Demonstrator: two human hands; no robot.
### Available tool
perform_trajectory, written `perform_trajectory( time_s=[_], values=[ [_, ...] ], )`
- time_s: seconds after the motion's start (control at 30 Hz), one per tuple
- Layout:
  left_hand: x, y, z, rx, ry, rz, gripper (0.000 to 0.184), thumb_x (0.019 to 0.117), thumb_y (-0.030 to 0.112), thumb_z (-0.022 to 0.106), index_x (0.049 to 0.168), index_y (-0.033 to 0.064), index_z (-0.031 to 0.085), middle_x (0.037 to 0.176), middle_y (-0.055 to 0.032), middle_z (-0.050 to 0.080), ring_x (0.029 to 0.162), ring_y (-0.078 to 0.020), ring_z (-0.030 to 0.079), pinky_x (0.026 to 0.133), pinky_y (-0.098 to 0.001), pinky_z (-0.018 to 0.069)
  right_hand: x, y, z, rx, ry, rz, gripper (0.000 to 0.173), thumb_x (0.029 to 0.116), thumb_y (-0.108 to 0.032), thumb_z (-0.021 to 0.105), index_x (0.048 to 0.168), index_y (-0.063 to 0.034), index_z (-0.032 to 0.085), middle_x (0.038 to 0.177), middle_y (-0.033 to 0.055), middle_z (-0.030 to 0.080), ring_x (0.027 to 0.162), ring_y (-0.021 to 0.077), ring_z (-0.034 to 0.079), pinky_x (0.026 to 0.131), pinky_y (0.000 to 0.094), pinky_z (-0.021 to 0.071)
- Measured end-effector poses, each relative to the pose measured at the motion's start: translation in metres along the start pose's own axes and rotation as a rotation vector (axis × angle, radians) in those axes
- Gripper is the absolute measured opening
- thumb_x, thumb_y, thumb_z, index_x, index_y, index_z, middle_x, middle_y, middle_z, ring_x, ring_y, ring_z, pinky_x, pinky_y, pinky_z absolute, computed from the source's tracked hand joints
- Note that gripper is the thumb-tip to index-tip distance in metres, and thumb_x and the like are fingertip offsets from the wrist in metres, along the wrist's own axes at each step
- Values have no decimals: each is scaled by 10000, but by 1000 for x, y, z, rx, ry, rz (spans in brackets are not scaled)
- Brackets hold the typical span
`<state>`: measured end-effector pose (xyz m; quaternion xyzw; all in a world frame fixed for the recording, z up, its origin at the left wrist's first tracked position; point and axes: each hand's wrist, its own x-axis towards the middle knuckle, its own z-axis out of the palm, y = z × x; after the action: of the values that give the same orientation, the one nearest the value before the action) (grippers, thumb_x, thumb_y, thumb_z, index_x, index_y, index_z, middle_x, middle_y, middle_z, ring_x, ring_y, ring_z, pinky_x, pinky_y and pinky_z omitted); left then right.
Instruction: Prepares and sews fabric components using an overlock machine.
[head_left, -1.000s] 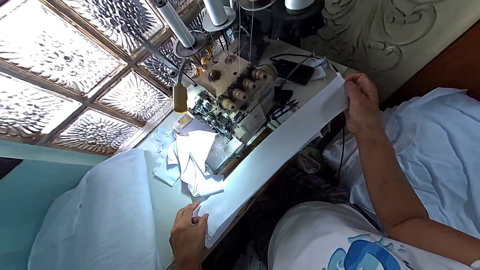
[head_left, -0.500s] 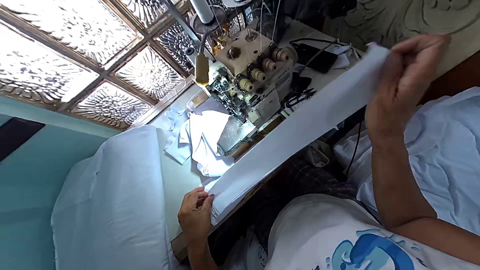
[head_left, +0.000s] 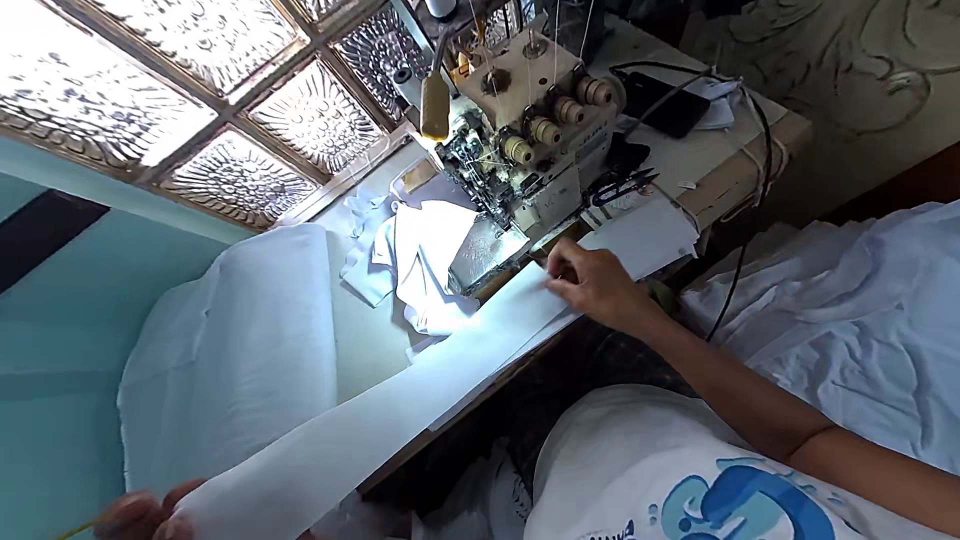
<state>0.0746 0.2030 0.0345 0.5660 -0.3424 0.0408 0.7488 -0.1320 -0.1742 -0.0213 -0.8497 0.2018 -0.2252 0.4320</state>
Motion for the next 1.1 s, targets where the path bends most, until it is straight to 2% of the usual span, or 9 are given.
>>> perform_trajectory(
  time_s=[0.13,0.2,0.3,0.37,0.57,0.67,0.77,0.93,1.1],
  values=[
    [7,-13,104,-99,-378,-109,198,970,199,622,1095,266,759,1040,156,737,922,44,672,799,-131,542,0,0,10,-6,9,-136,113,872,96,650,873,-10,687,832,110,664,720,217,643,637,383,537],
    [-3,-35,152,-39,-551,-235,211,971,229,642,1137,291,755,1073,157,743,919,32,690,788,-178,580,-3,3,9,-29,42,-185,148,873,93,645,879,-21,739,918,118,704,815,226,687,707,382,571],
    [-19,-61,200,291,-602,-424,243,881,-40,586,1108,-45,672,1004,-37,706,796,-22,664,737,-230,577,-9,4,6,-67,56,-202,180,898,64,645,970,-27,782,995,129,724,875,233,709,746,377,586],
    [-20,-74,219,358,-594,-471,213,870,-65,646,1082,-55,667,919,-19,679,708,14,618,676,-172,546,-12,2,3,-87,35,-214,222,903,64,631,1036,-27,785,1056,133,730,905,236,717,766,378,592],
    [-14,-78,230,356,-578,-400,103,990,19,588,1042,-16,670,905,-18,726,802,-32,705,752,-219,596,-20,3,7,-112,13,-341,322,882,-80,609,1160,-17,758,1180,138,718,995,273,691,822,393,570],
    [-15,-76,228,360,-567,-342,117,993,52,604,998,-6,705,853,7,720,739,9,675,714,-173,576,-21,3,16,-118,74,-356,289,875,-230,747,1084,-34,782,1106,120,734,932,238,699,787,360,575],
    [-13,-78,225,370,-541,-205,95,935,46,678,972,-10,746,864,5,649,747,32,587,694,-116,501,-21,-2,22,-80,157,-355,136,867,-108,739,954,-18,792,994,120,751,880,213,725,759,324,588],
    [0,-81,217,199,-609,-121,45,862,61,680,899,36,680,1274,-67,643,1258,-107,569,1049,-285,485,-20,-12,22,76,137,-312,86,836,-23,732,907,11,767,982,133,737,884,160,717,754,259,583],
    [1,-84,215,-25,-535,-310,181,873,-5,646,914,161,706,998,67,722,989,-57,683,875,-252,573,-18,-19,23,170,77,-312,115,837,34,693,929,22,761,1009,130,726,921,141,703,791,235,577]
  ],
)
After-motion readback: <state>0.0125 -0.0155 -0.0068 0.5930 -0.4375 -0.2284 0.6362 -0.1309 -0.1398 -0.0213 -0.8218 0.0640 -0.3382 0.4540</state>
